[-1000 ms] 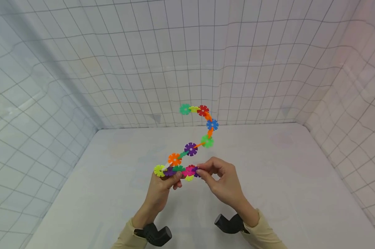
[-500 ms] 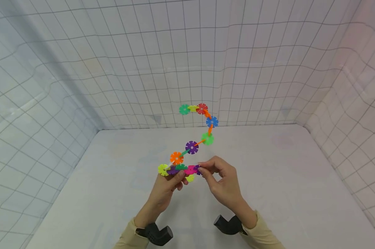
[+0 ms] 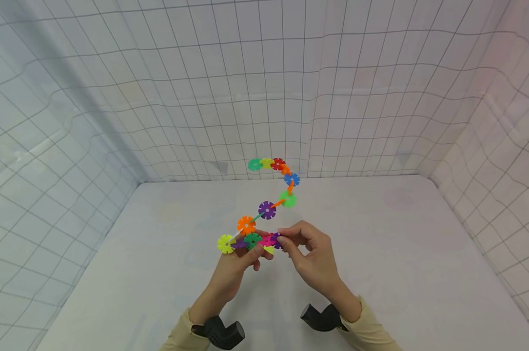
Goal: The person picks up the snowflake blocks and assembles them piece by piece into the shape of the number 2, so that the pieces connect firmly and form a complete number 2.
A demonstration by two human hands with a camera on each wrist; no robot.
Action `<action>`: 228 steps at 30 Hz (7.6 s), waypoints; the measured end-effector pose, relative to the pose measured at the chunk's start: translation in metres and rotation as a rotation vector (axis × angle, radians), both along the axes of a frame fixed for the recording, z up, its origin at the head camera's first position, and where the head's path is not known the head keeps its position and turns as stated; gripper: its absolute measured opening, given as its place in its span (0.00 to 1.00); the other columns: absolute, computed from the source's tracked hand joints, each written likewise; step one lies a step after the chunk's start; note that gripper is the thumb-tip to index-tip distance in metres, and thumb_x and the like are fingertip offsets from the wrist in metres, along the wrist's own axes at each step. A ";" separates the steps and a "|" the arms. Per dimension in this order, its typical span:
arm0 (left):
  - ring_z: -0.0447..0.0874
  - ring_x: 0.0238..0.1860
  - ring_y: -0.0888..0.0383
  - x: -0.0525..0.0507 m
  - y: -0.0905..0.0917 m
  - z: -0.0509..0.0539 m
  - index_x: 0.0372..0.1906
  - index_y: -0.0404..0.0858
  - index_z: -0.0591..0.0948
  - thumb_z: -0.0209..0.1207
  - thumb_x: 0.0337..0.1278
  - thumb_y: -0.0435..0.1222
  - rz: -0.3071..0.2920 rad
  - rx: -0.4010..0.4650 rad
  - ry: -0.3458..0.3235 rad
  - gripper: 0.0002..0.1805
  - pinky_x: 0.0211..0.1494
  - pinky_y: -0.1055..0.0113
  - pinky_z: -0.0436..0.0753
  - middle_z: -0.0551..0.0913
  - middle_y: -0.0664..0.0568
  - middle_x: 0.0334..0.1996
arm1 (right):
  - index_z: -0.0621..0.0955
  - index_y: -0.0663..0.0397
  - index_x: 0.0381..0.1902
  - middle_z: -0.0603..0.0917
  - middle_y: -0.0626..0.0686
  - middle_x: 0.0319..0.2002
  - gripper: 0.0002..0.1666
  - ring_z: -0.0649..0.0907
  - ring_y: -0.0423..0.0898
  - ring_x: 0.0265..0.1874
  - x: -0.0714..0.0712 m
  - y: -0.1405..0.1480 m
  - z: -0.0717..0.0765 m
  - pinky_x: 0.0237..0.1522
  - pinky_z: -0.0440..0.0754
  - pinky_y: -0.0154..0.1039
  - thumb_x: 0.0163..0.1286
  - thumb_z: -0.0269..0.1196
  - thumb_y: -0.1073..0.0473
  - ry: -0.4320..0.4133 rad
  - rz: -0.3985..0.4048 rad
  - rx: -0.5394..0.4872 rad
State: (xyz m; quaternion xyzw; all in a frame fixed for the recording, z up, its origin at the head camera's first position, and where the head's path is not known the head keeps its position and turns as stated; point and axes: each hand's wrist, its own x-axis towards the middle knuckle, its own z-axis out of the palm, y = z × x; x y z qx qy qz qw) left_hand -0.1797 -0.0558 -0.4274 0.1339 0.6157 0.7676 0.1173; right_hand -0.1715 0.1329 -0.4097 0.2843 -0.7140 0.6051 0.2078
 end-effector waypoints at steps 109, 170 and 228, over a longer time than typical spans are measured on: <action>0.80 0.25 0.55 -0.013 -0.023 0.007 0.31 0.37 0.79 0.59 0.60 0.29 0.243 0.083 0.059 0.03 0.25 0.71 0.72 0.82 0.48 0.24 | 0.77 0.59 0.52 0.80 0.59 0.26 0.15 0.79 0.55 0.24 -0.034 0.018 -0.026 0.30 0.80 0.42 0.69 0.60 0.61 -0.534 0.188 0.123; 0.81 0.26 0.56 -0.012 -0.026 0.007 0.32 0.42 0.80 0.60 0.60 0.32 0.165 0.080 0.086 0.03 0.25 0.71 0.72 0.83 0.50 0.24 | 0.77 0.65 0.54 0.82 0.50 0.36 0.17 0.81 0.41 0.31 -0.010 0.028 0.005 0.33 0.78 0.31 0.67 0.58 0.70 -0.592 0.434 -0.219; 0.86 0.37 0.54 -0.004 -0.013 0.005 0.40 0.40 0.81 0.56 0.65 0.33 0.052 0.244 0.042 0.04 0.40 0.64 0.82 0.87 0.49 0.34 | 0.81 0.69 0.42 0.83 0.60 0.41 0.10 0.85 0.53 0.35 -0.006 0.023 0.003 0.39 0.82 0.48 0.63 0.59 0.76 -0.183 0.407 -0.200</action>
